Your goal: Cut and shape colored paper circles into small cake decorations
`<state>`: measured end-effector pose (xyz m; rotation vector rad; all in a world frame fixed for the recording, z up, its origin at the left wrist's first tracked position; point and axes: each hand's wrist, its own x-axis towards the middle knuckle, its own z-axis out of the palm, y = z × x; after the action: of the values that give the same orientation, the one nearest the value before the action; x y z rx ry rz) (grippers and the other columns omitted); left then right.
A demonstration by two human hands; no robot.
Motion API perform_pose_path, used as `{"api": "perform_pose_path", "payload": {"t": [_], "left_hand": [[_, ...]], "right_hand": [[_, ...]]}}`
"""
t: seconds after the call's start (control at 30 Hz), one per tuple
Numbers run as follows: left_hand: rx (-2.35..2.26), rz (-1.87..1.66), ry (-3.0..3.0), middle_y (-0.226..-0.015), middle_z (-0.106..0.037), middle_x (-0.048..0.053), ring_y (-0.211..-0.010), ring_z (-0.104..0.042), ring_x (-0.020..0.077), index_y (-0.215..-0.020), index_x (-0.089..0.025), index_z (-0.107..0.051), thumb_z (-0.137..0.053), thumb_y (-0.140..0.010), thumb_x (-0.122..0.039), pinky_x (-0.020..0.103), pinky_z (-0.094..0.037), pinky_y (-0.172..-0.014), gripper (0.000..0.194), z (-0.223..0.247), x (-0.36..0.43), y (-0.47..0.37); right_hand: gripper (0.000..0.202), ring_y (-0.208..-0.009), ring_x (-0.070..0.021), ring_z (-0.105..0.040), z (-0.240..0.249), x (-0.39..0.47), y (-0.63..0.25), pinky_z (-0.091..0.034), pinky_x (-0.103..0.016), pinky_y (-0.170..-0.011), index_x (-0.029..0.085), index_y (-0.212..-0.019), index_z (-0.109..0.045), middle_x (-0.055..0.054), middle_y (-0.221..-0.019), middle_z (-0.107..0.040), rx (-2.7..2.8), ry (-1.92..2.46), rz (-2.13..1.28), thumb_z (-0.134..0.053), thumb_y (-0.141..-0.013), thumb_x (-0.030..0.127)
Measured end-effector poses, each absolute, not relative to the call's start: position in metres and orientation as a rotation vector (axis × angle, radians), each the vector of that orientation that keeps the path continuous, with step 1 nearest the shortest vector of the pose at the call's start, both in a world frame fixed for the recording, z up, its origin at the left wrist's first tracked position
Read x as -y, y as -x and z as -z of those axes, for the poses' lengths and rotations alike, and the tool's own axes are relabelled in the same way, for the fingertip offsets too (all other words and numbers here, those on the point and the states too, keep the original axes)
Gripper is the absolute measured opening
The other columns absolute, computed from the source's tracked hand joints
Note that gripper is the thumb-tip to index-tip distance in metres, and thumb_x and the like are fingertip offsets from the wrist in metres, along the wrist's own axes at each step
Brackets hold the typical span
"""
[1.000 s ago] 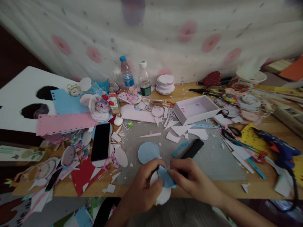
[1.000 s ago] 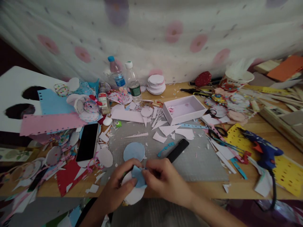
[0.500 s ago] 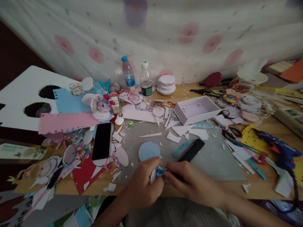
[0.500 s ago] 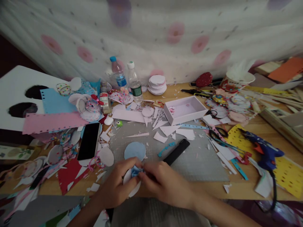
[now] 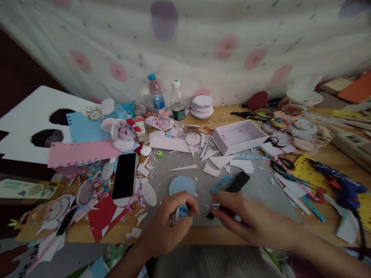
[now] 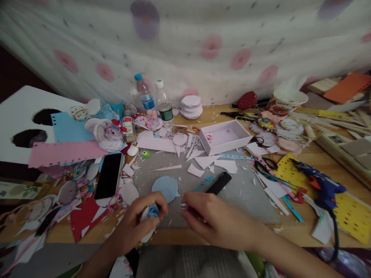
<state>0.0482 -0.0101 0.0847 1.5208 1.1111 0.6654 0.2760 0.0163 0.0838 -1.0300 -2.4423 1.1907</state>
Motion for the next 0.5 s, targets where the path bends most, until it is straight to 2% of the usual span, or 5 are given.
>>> {"api": "perform_pose_path", "payload": {"t": [0.03, 0.13, 0.23, 0.33, 0.5], "left_hand": [[-1.143, -0.63, -1.616, -0.072, -0.052, -0.002, -0.068, -0.048, 0.0133, -0.08, -0.019, -0.054, -0.054, -0.076, -0.017, 0.025, -0.037, -0.064, 0.004, -0.087, 0.01, -0.054], [-1.161, -0.54, -1.925, -0.074, -0.053, -0.001, -0.071, -0.049, 0.0149, -0.079, -0.019, -0.052, -0.063, -0.08, -0.029, 0.027, -0.036, -0.065, 0.015, -0.09, 0.005, -0.066], [-1.127, -0.466, -2.111, -0.075, -0.055, 0.002, -0.072, -0.05, 0.0161, -0.073, -0.019, -0.051, -0.052, -0.087, -0.023, 0.027, -0.035, -0.064, 0.015, -0.087, -0.001, -0.069], [-1.125, -0.484, -2.06, -0.071, -0.054, 0.002, -0.07, -0.05, 0.0151, -0.07, -0.019, -0.049, -0.045, -0.089, -0.016, 0.027, -0.035, -0.064, 0.02, -0.082, -0.004, -0.067], [-1.201, -0.724, -1.815, -0.071, -0.052, 0.002, -0.072, -0.05, 0.0153, -0.071, -0.018, -0.047, -0.039, -0.096, -0.024, 0.028, -0.037, -0.068, 0.027, -0.075, 0.001, -0.069]], "right_hand": [[0.018, -0.065, -0.0134, -0.054, -0.084, -0.017, -0.272, -0.039, -0.026, -0.059, 0.019, -0.091, -0.056, -0.002, -0.076, -0.059, 2.487, 0.993, -1.192, -0.041, -0.098, 0.027], [0.007, -0.072, -0.0152, -0.057, -0.085, -0.021, -0.267, -0.038, -0.027, -0.062, 0.018, -0.092, -0.055, -0.003, -0.085, -0.062, 2.617, 0.892, -1.12, -0.049, -0.093, 0.02], [0.009, -0.072, -0.0156, -0.057, -0.087, -0.026, -0.268, -0.038, -0.027, -0.062, 0.018, -0.087, -0.054, -0.002, -0.083, -0.061, 2.698, 0.863, -1.028, -0.05, -0.094, 0.02], [0.017, -0.072, -0.015, -0.056, -0.086, -0.03, -0.271, -0.039, -0.027, -0.063, 0.018, -0.089, -0.054, -0.003, -0.084, -0.06, 2.631, 0.913, -1.009, -0.045, -0.099, 0.028], [0.02, -0.068, -0.0132, -0.052, -0.078, -0.027, -0.269, -0.039, -0.026, -0.061, 0.017, -0.09, -0.053, -0.003, -0.082, -0.058, 2.437, 1.022, -1.087, -0.042, -0.1, 0.031]]}}
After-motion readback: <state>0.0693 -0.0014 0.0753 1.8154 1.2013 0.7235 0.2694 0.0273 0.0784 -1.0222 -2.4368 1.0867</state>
